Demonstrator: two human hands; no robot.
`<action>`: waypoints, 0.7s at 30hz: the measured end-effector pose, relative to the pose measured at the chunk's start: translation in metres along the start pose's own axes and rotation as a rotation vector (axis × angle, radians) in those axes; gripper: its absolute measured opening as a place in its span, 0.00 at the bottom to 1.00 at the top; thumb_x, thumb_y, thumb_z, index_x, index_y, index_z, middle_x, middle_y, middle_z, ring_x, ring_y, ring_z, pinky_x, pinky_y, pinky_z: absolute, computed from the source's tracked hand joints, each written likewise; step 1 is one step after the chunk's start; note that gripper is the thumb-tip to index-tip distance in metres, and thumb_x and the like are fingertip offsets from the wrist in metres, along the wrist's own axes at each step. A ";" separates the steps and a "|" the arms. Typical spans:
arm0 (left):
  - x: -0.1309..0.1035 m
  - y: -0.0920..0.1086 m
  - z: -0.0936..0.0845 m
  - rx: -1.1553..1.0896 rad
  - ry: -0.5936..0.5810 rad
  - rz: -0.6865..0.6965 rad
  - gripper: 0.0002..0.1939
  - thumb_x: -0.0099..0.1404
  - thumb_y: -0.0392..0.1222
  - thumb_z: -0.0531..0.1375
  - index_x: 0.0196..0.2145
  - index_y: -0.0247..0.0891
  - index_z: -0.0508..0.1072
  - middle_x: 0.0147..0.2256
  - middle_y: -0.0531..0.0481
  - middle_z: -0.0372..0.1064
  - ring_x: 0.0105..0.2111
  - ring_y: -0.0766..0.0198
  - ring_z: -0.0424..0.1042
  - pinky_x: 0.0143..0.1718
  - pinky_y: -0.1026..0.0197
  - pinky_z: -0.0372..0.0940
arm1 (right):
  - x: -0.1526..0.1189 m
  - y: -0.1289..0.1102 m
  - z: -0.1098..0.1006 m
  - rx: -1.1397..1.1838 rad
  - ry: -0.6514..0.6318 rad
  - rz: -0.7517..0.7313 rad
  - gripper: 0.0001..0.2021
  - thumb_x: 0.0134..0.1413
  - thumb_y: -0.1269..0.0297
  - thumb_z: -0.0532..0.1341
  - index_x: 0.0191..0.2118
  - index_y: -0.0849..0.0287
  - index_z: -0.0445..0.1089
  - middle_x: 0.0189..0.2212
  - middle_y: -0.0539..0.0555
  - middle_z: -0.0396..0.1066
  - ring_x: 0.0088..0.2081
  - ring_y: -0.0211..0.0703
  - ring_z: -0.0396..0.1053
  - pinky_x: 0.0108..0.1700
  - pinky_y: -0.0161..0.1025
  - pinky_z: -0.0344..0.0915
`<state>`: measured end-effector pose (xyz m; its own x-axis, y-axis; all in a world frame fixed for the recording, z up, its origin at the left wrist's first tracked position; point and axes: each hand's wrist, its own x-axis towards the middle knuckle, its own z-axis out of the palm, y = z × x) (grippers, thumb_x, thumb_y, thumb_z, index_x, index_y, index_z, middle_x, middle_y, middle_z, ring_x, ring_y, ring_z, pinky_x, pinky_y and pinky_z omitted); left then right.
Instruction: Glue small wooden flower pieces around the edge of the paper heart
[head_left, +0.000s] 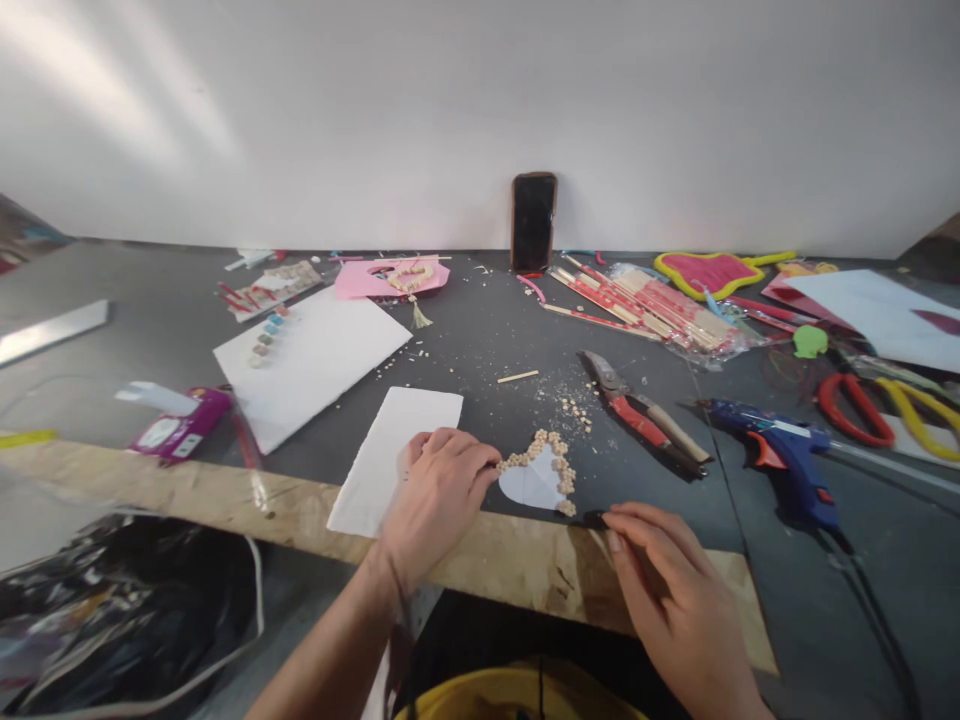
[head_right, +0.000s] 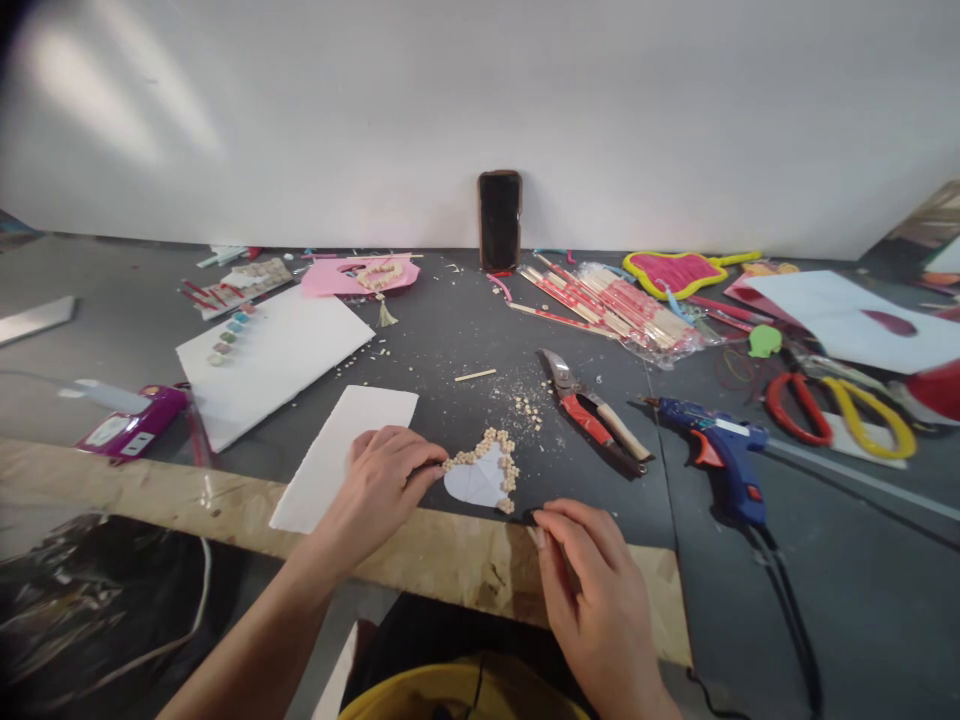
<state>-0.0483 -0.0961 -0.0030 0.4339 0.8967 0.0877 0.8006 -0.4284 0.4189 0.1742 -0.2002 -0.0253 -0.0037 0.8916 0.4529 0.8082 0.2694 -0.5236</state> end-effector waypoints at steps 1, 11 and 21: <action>0.000 0.000 0.000 0.002 -0.002 -0.002 0.08 0.66 0.39 0.53 0.36 0.45 0.73 0.37 0.53 0.72 0.43 0.58 0.64 0.48 0.49 0.50 | 0.000 0.000 0.000 0.002 0.005 0.002 0.08 0.58 0.69 0.56 0.42 0.57 0.68 0.40 0.56 0.68 0.41 0.43 0.69 0.42 0.40 0.68; 0.000 0.000 -0.001 0.002 0.009 0.016 0.08 0.66 0.41 0.54 0.38 0.44 0.73 0.37 0.52 0.73 0.42 0.59 0.66 0.48 0.49 0.51 | 0.001 0.000 0.000 -0.002 0.022 0.009 0.08 0.58 0.68 0.56 0.41 0.57 0.69 0.39 0.57 0.70 0.40 0.44 0.71 0.40 0.41 0.70; -0.004 0.004 0.002 0.043 0.056 0.027 0.10 0.66 0.43 0.54 0.42 0.42 0.72 0.39 0.49 0.72 0.44 0.55 0.64 0.50 0.47 0.51 | 0.049 -0.006 -0.015 -0.070 -0.075 -0.180 0.07 0.57 0.67 0.58 0.42 0.55 0.69 0.41 0.56 0.68 0.43 0.46 0.67 0.45 0.45 0.68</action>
<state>-0.0455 -0.1017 -0.0037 0.4331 0.8889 0.1494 0.8065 -0.4561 0.3763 0.1780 -0.1637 0.0106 -0.1939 0.8566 0.4781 0.8295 0.4034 -0.3863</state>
